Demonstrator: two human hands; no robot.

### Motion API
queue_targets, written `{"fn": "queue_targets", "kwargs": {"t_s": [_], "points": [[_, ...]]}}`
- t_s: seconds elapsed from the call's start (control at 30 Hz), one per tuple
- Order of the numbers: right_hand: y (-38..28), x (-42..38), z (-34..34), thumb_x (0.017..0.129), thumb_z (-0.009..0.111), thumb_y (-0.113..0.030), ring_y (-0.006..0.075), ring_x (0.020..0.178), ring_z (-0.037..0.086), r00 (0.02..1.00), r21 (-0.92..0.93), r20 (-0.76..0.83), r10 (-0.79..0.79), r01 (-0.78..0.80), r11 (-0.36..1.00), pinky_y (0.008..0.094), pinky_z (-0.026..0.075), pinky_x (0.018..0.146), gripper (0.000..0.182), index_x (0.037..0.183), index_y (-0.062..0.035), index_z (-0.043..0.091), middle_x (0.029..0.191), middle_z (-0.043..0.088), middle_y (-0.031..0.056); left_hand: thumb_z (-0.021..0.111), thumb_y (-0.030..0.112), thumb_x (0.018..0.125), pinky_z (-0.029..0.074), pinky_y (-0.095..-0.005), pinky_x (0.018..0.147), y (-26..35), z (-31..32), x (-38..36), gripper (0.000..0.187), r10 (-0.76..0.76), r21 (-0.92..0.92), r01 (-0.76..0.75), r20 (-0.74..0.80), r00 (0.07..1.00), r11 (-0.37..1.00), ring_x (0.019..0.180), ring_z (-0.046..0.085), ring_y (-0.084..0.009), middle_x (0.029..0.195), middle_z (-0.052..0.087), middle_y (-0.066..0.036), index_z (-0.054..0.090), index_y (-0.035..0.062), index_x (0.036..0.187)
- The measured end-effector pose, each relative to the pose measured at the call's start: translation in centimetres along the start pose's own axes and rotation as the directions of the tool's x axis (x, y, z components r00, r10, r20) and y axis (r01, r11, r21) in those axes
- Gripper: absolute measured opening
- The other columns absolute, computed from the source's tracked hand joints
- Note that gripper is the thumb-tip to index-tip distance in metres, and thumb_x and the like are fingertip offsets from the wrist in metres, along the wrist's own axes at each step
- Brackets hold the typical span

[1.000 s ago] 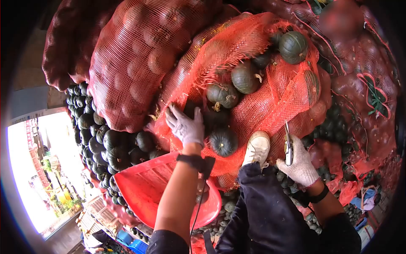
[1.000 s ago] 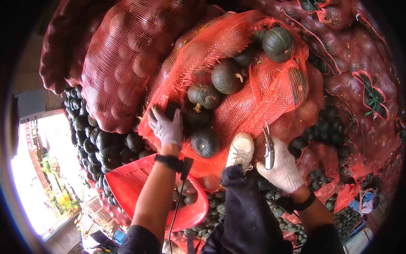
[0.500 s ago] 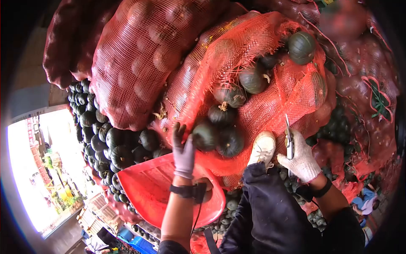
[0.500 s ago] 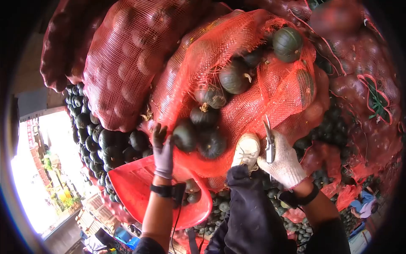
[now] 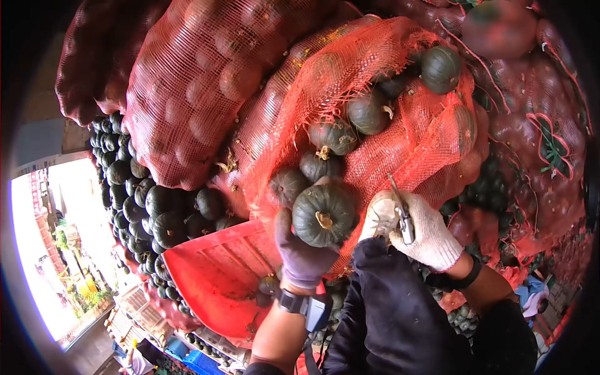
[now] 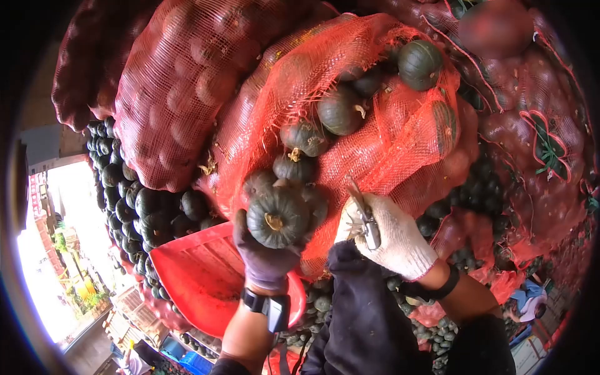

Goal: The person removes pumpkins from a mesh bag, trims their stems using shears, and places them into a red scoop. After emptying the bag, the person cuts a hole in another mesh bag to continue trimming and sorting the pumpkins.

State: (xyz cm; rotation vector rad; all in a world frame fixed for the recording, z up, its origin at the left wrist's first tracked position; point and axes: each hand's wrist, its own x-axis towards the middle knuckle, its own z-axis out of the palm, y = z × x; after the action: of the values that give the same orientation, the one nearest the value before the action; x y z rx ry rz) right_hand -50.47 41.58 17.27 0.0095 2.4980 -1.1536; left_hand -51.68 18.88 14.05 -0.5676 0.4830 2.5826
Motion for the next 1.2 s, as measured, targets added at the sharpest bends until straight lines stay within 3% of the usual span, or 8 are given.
{"fn": "queue_targets", "kwargs": {"t_s": [0.3, 0.47, 0.6, 0.67, 0.77, 1.0, 1.13, 1.2], "points": [[0.2, -0.9, 1.2, 0.089, 0.065, -0.030, 0.0315, 0.082, 0.064, 0.980, -0.578, 0.148, -0.136, 0.197, 0.792, 0.0464, 0.052, 0.070, 0.037, 0.118, -0.0088, 0.055, 0.098, 0.062, 0.0120, 0.045, 0.059, 0.099, 0.043, -0.0396, 0.101, -7.2, -1.2, 1.6, 0.057, 0.087, 0.037, -0.083, -0.134, 0.987, 0.996, 0.116, 0.055, -0.0211, 0.125, 0.058, -0.004, 0.053, 0.0143, 0.133], [0.9, -1.9, 0.6, 0.093, 0.052, -0.010, 0.0274, 0.079, 0.070, 0.869, 0.338, 0.495, -0.010, -0.182, 0.923, 0.0376, 0.057, 0.065, 0.033, 0.126, -0.0099, 0.051, 0.093, 0.065, 0.0121, 0.048, 0.049, 0.102, 0.047, -0.0370, 0.096, -6.3, -4.2, 2.5, 0.049, 0.252, 0.516, -0.259, 0.085, 0.964, 0.816, 0.112, 0.056, -0.0203, 0.121, 0.057, -0.008, 0.054, 0.0063, 0.126], [4.0, -1.6, 1.8, 0.096, 0.052, -0.008, 0.0194, 0.076, 0.063, 0.673, 0.814, 0.572, 0.468, -0.533, -0.229, 0.0329, 0.053, 0.066, 0.030, 0.126, -0.0087, 0.050, 0.090, 0.060, 0.0039, 0.050, 0.046, 0.102, 0.051, -0.0428, 0.097, -1.4, -2.3, -4.5, 0.051, 0.166, 0.431, -0.089, -0.145, 0.975, 0.898, 0.115, 0.057, -0.0246, 0.124, 0.057, -0.010, 0.053, 0.0037, 0.130], [6.4, -2.7, 0.0, 0.091, 0.060, -0.009, 0.0170, 0.077, 0.060, 0.791, 0.835, 0.245, 0.561, -0.466, 0.293, 0.0329, 0.053, 0.067, 0.041, 0.129, -0.0077, 0.045, 0.092, 0.058, 0.0033, 0.052, 0.046, 0.100, 0.051, -0.0457, 0.098, 3.5, -8.3, -9.4, 0.053, 0.187, 0.815, -0.034, -0.092, 0.978, 0.579, 0.117, 0.057, -0.0289, 0.126, 0.059, -0.011, 0.051, 0.0066, 0.136], [7.5, -3.5, -0.3, 0.079, 0.073, -0.011, 0.0118, 0.075, 0.056, 0.851, 0.514, -0.058, 0.522, -0.422, 0.747, 0.0301, 0.050, 0.065, 0.047, 0.119, -0.0052, 0.049, 0.086, 0.053, -0.0004, 0.054, 0.050, 0.097, 0.051, -0.0472, 0.097, 4.8, -9.9, -12.0, 0.057, 0.213, 0.512, 0.021, -0.393, 0.894, 0.859, 0.116, 0.059, -0.0327, 0.123, 0.061, -0.013, 0.050, 0.0107, 0.139], [-1.1, -0.3, 1.3, 0.068, 0.087, -0.028, 0.0352, 0.097, 0.065, 0.930, 0.036, -0.075, -0.361, 0.364, 0.931, 0.0443, 0.053, 0.090, 0.076, 0.127, -0.0016, 0.047, 0.106, 0.061, 0.0163, 0.041, 0.039, 0.106, 0.043, -0.0358, 0.104, -8.0, -1.0, -3.1, 0.047, 0.015, 0.344, 0.058, -0.204, 0.979, 0.937, 0.117, 0.055, -0.0215, 0.130, 0.056, -0.010, 0.050, 0.0021, 0.135], [3.9, -0.5, 2.7, 0.072, 0.082, -0.024, 0.0388, 0.087, 0.063, 0.882, 0.199, -0.257, 0.395, -0.352, 0.915, 0.0472, 0.053, 0.079, 0.057, 0.114, -0.0028, 0.049, 0.098, 0.061, 0.0174, 0.051, 0.049, 0.100, 0.044, -0.0443, 0.105, -7.5, -1.3, -3.8, 0.065, -0.279, 0.080, 0.279, -0.009, 0.960, 0.957, 0.126, 0.052, -0.0280, 0.138, 0.051, -0.013, 0.039, 0.0074, 0.149], [7.5, -1.1, 2.5, 0.072, 0.078, -0.019, 0.0405, 0.094, 0.062, 0.910, -0.106, -0.332, 0.247, -0.296, 0.949, 0.0478, 0.052, 0.082, 0.053, 0.115, -0.0038, 0.051, 0.101, 0.061, 0.0199, 0.056, 0.059, 0.093, 0.047, -0.0494, 0.102, -5.3, -2.7, -5.3, 0.075, -0.169, -0.019, 0.173, 0.128, 0.977, 0.985, 0.124, 0.054, -0.0325, 0.138, 0.052, -0.014, 0.041, 0.0090, 0.148]]}}
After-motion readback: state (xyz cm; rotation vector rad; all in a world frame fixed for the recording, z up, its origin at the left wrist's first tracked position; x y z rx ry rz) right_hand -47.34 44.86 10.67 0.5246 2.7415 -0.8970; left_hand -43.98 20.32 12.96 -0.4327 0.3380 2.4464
